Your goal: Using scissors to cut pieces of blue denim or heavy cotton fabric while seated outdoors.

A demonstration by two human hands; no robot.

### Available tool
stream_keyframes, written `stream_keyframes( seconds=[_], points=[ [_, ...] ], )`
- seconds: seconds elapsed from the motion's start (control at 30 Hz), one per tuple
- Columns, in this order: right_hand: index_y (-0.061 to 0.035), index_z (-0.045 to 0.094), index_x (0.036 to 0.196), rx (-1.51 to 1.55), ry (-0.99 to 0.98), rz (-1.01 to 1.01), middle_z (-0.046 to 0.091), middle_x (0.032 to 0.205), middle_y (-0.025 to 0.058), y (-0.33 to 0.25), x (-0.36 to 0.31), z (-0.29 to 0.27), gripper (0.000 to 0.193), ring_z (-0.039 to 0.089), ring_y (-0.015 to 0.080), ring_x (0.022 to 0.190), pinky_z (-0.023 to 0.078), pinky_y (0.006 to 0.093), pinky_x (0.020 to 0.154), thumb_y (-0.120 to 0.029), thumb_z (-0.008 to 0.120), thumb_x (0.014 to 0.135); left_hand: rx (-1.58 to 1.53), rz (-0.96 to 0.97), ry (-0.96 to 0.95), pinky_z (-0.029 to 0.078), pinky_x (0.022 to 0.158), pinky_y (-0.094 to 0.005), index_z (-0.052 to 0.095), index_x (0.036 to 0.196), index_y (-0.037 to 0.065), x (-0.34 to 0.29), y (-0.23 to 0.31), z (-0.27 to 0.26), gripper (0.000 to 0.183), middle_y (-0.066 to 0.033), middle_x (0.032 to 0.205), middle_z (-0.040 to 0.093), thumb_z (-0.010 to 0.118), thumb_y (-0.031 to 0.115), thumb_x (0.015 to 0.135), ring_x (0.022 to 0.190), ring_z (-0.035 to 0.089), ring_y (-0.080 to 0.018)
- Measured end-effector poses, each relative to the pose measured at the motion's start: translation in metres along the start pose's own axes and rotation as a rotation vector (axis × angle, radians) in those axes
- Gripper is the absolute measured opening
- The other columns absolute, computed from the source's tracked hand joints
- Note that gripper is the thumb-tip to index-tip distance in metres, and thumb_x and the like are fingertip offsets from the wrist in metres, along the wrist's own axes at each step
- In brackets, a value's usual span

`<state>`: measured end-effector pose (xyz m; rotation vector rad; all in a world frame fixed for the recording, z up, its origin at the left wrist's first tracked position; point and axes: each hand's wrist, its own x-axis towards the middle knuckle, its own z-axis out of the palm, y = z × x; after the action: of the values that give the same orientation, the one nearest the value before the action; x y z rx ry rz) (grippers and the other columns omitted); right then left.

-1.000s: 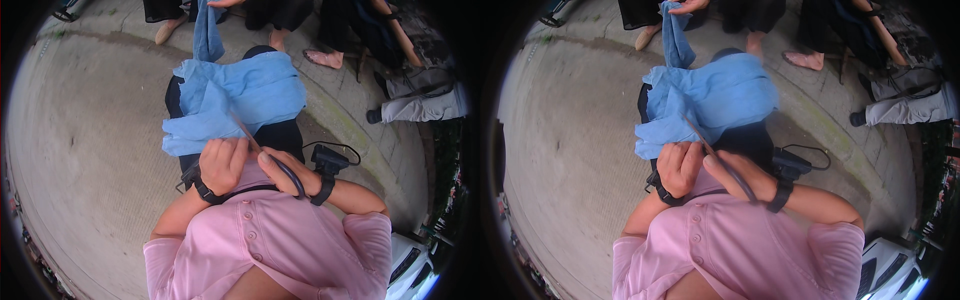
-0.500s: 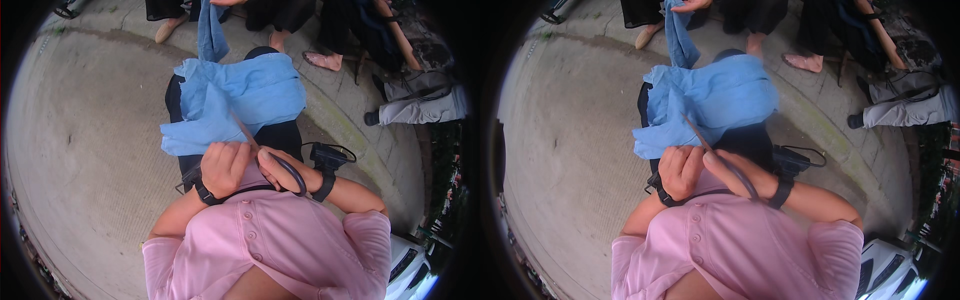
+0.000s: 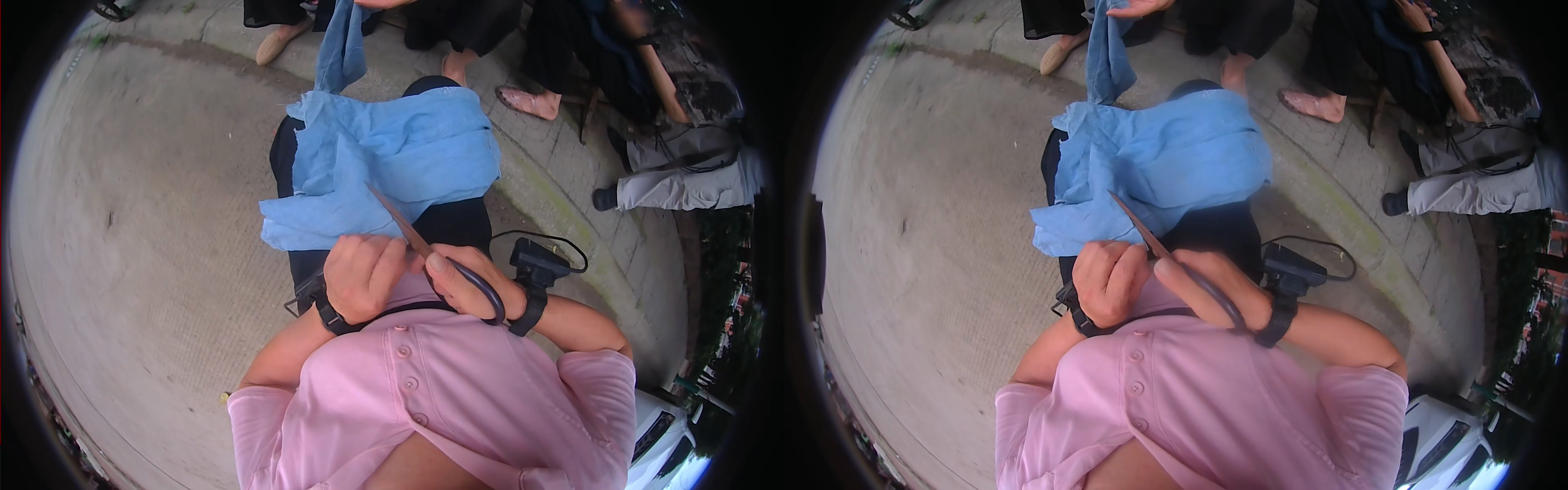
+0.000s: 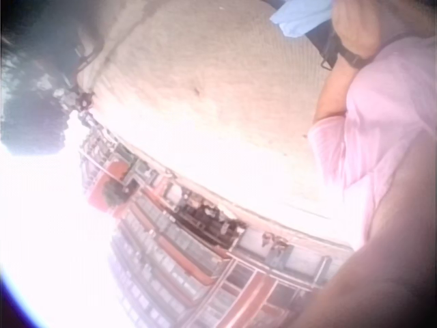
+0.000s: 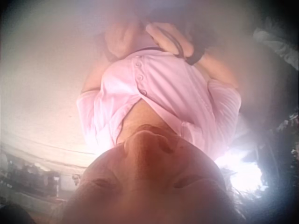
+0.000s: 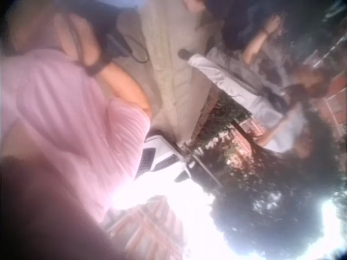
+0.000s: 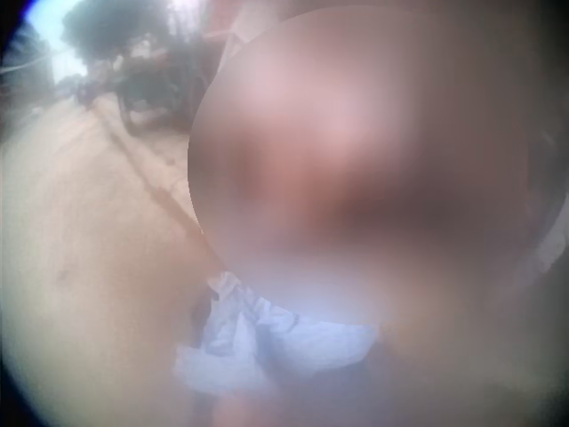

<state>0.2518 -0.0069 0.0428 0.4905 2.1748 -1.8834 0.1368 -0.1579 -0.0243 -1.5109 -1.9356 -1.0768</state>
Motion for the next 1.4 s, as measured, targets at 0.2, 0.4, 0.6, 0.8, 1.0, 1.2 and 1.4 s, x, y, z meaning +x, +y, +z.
stream_keyframes(
  seconds=[0.2,0.4,0.6,0.8,1.0,1.2,1.4],
  points=[
    [0.0023,0.053,0.103,0.077,-0.126,0.011,0.038,0.06,-0.0046,0.004,0.0,-0.002,0.052,0.034,0.0039,0.05,0.029,0.0218,0.044,-0.047,0.037,0.098,0.175,-0.159,0.128,0.041,0.072,-0.0375,0.06,0.093,0.007,-0.003,-0.009,0.009,0.033,-0.0104,0.092,0.056,0.07,0.003,0.061,0.084,0.056,-0.0276],
    [0.0038,0.052,0.109,0.144,-0.154,0.107,0.035,0.061,-0.0065,-0.001,-0.001,-0.003,0.06,0.03,0.0025,0.049,0.026,0.0196,0.043,-0.052,0.033,0.098,0.13,-0.109,0.11,0.042,0.071,-0.0374,0.062,0.097,0.005,-0.004,-0.023,0.011,0.038,-0.0111,0.091,0.054,0.063,0.001,0.06,0.083,0.054,-0.0281],
    [0.0045,0.05,0.112,0.15,-0.212,0.184,0.035,0.063,-0.0053,-0.007,-0.003,-0.009,0.065,0.031,0.0043,0.051,0.028,0.0206,0.046,-0.055,0.03,0.098,0.194,-0.043,0.059,0.042,0.066,-0.0351,0.065,0.099,0.004,0.001,-0.02,0.002,0.037,-0.007,0.088,0.052,0.063,0.006,0.062,0.077,0.053,-0.0233],
    [0.006,0.046,0.12,0.07,-0.235,0.131,0.038,0.067,-0.004,-0.008,0.004,-0.006,0.069,0.036,0.0055,0.055,0.036,0.0204,0.05,-0.057,0.029,0.097,0.154,-0.009,0.059,0.042,0.065,-0.0349,0.065,0.1,0.003,-0.001,-0.019,0.003,0.038,-0.0072,0.088,0.051,0.062,0.009,0.063,0.076,0.053,-0.0225],
    [0.0072,0.043,0.126,0.193,-0.361,0.331,0.04,0.072,-0.0029,-0.011,0.01,-0.016,0.077,0.039,0.006,0.059,0.038,0.0213,0.054,-0.061,0.023,0.096,0.118,-0.077,0.097,0.042,0.061,-0.0342,0.065,0.099,0.002,-0.001,-0.02,0.001,0.04,-0.0082,0.086,0.052,0.063,0.005,0.06,0.072,0.053,-0.0227],
    [-0.0105,0.047,0.088,0.246,-0.324,0.347,0.038,0.069,-0.005,-0.017,0.004,-0.018,0.058,0.033,0.0041,0.057,0.031,0.0198,0.049,-0.067,0.037,0.09,0.099,-0.139,0.129,0.041,0.057,-0.0333,0.065,0.097,0.003,0.0,-0.023,-0.003,0.042,-0.0078,0.082,0.051,0.064,-0.001,0.056,0.068,0.051,-0.0226],
    [-0.0101,0.047,0.083,0.221,-0.313,0.299,0.039,0.066,-0.0044,-0.015,0.008,-0.016,0.058,0.034,0.0045,0.055,0.032,0.0197,0.048,-0.067,0.036,0.091,0.091,-0.023,0.076,0.041,0.059,-0.0319,0.066,0.097,0.003,0.0,-0.02,-0.006,0.039,-0.006,0.084,0.051,0.063,0.007,0.058,0.07,0.053,-0.0216]
  ],
)
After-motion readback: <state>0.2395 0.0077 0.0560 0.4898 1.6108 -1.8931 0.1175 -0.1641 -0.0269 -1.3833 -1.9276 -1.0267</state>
